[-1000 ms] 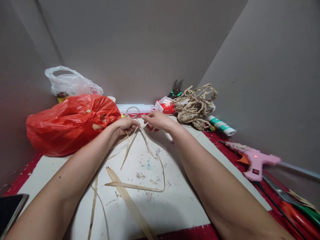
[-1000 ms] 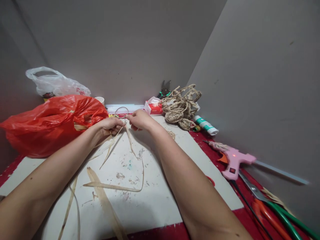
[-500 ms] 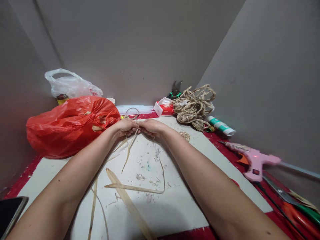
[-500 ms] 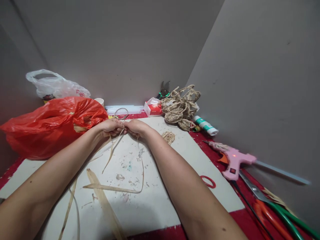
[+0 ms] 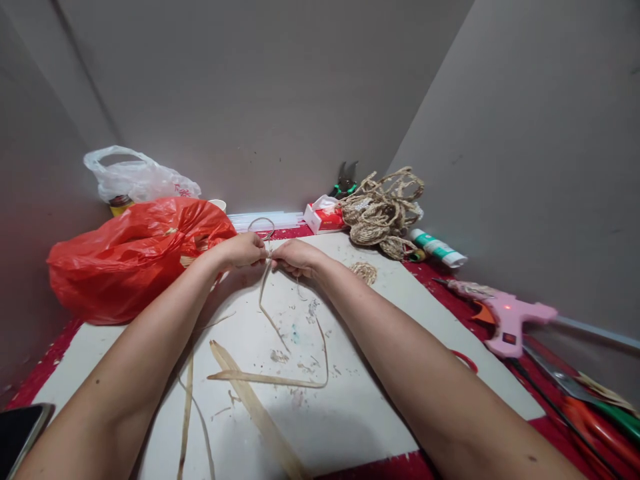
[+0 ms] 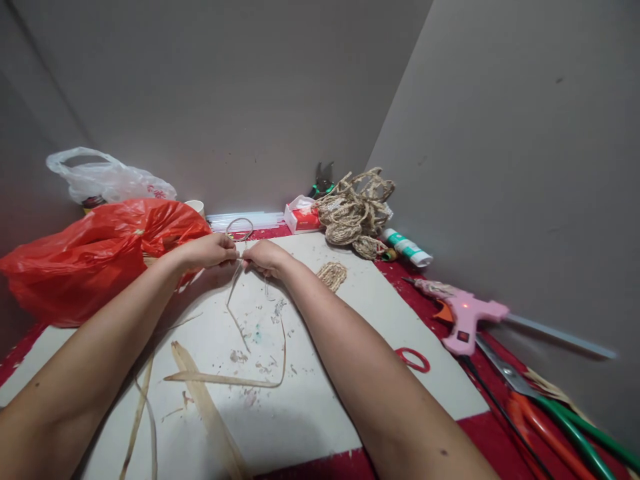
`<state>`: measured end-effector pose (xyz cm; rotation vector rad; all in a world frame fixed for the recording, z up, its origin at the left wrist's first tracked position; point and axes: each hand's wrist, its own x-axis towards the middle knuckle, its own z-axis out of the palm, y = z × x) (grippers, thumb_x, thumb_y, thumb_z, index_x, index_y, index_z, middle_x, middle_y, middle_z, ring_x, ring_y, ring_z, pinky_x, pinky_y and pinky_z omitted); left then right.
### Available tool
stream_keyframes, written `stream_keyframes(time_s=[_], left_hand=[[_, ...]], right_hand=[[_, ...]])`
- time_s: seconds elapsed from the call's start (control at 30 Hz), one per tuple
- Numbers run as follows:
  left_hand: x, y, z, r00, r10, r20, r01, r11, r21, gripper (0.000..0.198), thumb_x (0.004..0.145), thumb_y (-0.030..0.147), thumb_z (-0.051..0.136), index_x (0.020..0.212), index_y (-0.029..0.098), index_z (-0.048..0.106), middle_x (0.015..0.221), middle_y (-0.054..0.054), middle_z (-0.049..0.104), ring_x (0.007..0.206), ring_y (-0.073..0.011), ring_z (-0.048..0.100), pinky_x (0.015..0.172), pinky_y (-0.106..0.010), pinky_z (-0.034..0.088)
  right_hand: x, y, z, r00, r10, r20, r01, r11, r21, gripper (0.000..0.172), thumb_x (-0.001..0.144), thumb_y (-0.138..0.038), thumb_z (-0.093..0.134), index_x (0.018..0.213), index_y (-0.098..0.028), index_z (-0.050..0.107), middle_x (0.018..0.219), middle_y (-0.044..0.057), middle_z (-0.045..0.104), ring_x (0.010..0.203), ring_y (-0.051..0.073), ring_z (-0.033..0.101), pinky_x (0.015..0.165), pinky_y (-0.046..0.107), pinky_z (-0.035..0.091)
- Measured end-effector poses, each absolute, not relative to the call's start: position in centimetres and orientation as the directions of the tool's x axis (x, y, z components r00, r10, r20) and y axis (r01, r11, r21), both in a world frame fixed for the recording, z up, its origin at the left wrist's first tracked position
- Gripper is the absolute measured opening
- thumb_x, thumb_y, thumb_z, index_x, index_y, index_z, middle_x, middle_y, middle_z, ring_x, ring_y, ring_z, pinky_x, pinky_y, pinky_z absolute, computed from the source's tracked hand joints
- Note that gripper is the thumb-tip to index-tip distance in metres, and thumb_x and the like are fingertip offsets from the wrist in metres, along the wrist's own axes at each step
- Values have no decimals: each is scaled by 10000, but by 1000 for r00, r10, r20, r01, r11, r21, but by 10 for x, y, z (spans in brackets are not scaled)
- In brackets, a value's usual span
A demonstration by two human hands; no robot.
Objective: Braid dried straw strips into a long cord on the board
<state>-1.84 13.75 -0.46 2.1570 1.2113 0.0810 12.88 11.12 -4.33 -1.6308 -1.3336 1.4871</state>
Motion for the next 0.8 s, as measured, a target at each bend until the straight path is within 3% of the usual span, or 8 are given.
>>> stream_keyframes(time_s=[0.17, 0.33, 0.4, 0.5, 0.57, 0.63, 0.73, 0.8], left_hand=[[-3, 121, 2, 613, 766, -194, 778, -540, 322, 204, 747, 252, 479, 687, 125, 627, 638, -73, 623, 526, -131, 519, 497, -228, 352], [9, 107, -4, 576, 804, -145, 817, -560, 140, 228, 751, 192, 450, 807, 105, 653, 842, -154, 675, 667, -176, 605, 569, -238, 400], [7, 104, 0, 601, 769, -217, 799, -568, 200, 218, 758, 195, 444, 780, 109, 643, 769, -138, 675, 574, -162, 592, 530, -241, 405], [-3, 106, 13, 707, 579, -406, 707, -565, 425, 210, 778, 250, 458, 727, 131, 622, 644, -77, 655, 451, -128, 543, 480, -237, 410], [-12, 113, 20, 739, 511, -440, 672, -500, 547, 214, 776, 293, 494, 687, 138, 610, 619, -54, 648, 444, -114, 538, 484, -231, 423], [-19, 123, 19, 679, 638, -364, 690, -384, 614, 216, 766, 311, 532, 657, 135, 594, 598, -43, 636, 457, -104, 544, 501, -223, 437], [-19, 138, 3, 452, 862, -231, 632, -127, 764, 178, 780, 271, 533, 679, 129, 567, 568, -32, 611, 467, -99, 551, 514, -220, 454], [-14, 143, -14, 440, 836, -328, 499, 76, 863, 178, 810, 229, 483, 699, 117, 564, 587, -49, 614, 491, -115, 575, 526, -241, 472]], right_hand=[[128, 112, -43, -147, 900, -410, 172, -385, -907, 291, 784, -197, 511, 529, -174, 375, 348, -91, 247, 298, 21, 160, 307, 169, 78], [132, 114, -45, -203, 873, -444, 79, -437, -896, 304, 778, -195, 509, 540, -190, 319, 354, -90, 268, 298, 19, 163, 293, 149, 89], [133, 115, -47, -218, 867, -449, 55, -448, -892, 289, 761, -172, 518, 545, -187, 327, 356, -88, 283, 301, 17, 173, 291, 140, 111], [136, 115, -47, -232, 866, -443, 33, -448, -893, 273, 725, -114, 526, 547, -186, 331, 358, -86, 294, 307, 20, 187, 291, 138, 150], [138, 114, -45, -243, 868, -434, 21, -442, -897, 271, 716, -96, 522, 547, -185, 331, 363, -91, 279, 313, 22, 183, 291, 140, 160], [141, 113, -44, -257, 869, -424, 12, -436, -900, 244, 731, -98, 512, 556, -174, 361, 374, -99, 255, 320, 21, 170, 295, 137, 155], [143, 113, -42, -285, 865, -413, 12, -428, -904, 200, 755, -107, 498, 580, -152, 413, 396, -102, 251, 329, 16, 160, 302, 129, 142], [144, 112, -43, -301, 863, -406, 23, -419, -908, 208, 750, -106, 503, 571, -150, 409, 404, -97, 265, 331, 13, 166, 303, 129, 138]])
